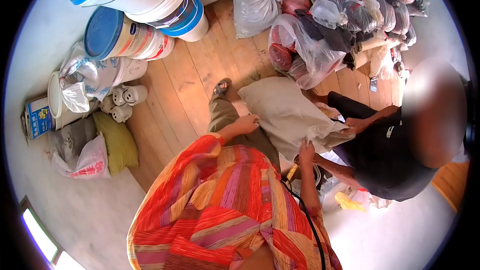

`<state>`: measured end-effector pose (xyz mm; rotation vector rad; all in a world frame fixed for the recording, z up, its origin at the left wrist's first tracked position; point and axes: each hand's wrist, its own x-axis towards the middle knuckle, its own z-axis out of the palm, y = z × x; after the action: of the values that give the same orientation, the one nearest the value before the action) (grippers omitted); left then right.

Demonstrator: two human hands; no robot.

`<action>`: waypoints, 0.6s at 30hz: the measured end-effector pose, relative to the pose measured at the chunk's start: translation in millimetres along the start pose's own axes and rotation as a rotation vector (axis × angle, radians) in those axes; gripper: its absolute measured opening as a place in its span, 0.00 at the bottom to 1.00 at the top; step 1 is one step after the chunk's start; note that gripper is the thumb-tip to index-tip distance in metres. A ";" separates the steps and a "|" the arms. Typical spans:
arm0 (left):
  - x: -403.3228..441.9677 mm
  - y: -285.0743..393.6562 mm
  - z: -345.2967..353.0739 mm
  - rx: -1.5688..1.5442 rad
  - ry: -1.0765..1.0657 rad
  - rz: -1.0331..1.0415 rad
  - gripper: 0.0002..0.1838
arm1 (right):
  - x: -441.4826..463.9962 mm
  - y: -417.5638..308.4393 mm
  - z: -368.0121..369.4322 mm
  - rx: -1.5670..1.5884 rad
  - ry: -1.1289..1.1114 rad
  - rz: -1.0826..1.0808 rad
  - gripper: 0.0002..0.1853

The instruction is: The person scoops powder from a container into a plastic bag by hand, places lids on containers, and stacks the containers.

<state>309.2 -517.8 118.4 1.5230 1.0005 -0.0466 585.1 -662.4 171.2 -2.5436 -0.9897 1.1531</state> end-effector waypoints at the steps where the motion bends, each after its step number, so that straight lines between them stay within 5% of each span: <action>1: -5.5 -9.1 -19.0 0.009 0.004 -0.027 0.20 | -10.7 -17.3 -11.3 -0.026 0.081 0.058 0.25; 2: -12.0 -19.3 -37.3 0.022 0.008 -0.053 0.20 | -39.2 -79.7 -36.4 0.058 0.001 0.176 0.23; 4: -12.7 -71.4 -57.7 0.084 0.033 -0.124 0.19 | -46.0 -9.5 -13.2 -0.370 0.192 -0.126 0.21; 6: -29.5 -79.3 -108.7 0.101 -0.004 -0.118 0.19 | -76.2 -8.8 -12.1 -0.531 0.263 -0.133 0.21; 8: -43.5 -84.6 -152.8 0.105 -0.041 -0.119 0.19 | -105.3 -31.7 -7.8 -0.065 0.521 0.044 0.22; 11: -47.3 -109.7 -214.5 0.157 -0.034 -0.174 0.18 | -141.1 -97.7 -24.8 0.175 0.665 0.216 0.25; 13: -35.9 -142.0 -251.3 0.350 -0.017 -0.143 0.18 | -160.5 -115.7 -21.9 -0.004 0.675 0.329 0.27; 18: -10.7 -153.5 -304.9 0.410 -0.015 -0.200 0.19 | -204.9 -133.5 -20.6 0.129 0.846 0.528 0.26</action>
<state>56.8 -291.1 78.6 1.7808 1.1778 -0.4267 435.3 -689.2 363.8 -2.8018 -0.0432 0.1035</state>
